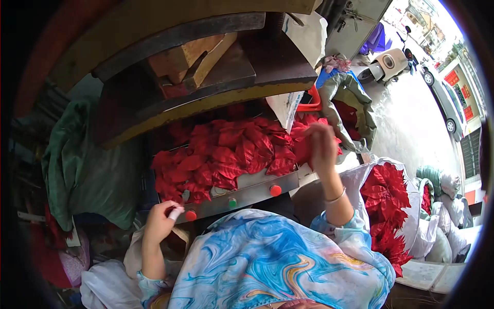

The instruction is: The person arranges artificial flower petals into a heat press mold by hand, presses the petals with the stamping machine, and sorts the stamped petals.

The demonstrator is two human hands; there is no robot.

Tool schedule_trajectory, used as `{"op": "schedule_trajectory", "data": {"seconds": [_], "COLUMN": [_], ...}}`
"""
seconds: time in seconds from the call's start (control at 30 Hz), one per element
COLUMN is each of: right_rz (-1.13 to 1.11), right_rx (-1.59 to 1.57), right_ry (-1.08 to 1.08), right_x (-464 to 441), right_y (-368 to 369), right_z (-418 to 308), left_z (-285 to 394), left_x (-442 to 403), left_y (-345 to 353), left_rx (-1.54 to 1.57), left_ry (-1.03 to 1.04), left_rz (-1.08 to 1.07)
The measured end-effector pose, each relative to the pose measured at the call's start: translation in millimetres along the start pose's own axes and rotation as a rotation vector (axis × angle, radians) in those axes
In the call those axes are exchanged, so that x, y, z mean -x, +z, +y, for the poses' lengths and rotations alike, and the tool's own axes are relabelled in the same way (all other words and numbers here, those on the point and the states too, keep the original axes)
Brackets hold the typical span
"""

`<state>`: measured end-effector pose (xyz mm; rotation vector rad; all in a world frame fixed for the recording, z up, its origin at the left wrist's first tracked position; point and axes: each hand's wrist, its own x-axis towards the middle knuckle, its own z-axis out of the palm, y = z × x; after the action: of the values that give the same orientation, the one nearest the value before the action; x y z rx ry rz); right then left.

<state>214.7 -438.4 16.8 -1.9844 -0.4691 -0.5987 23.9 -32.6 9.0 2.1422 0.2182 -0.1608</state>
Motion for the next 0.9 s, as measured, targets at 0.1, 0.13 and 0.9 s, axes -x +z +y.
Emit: {"op": "schedule_trajectory", "data": {"seconds": [0.1,0.13,0.9], "right_rz": [0.181,0.116,-0.541], "right_rx": [0.13,0.293,0.07], "right_ry": [-0.005,-0.003,-0.068], "right_x": [-2.6,6.7,21.5], "right_y": [-27.5,-21.4,173.2], "right_z": [77.7,114.2,17.0], "left_z": [-44.3,-75.7,-111.7], "left_x": [17.8,27.0,30.3], "left_y": [-17.3,-17.4,40.3], "left_rx": [-0.222,-0.374,0.033], "left_ry": [-0.187,-0.256,-0.154], "left_rz": [0.114,0.178,0.753]}}
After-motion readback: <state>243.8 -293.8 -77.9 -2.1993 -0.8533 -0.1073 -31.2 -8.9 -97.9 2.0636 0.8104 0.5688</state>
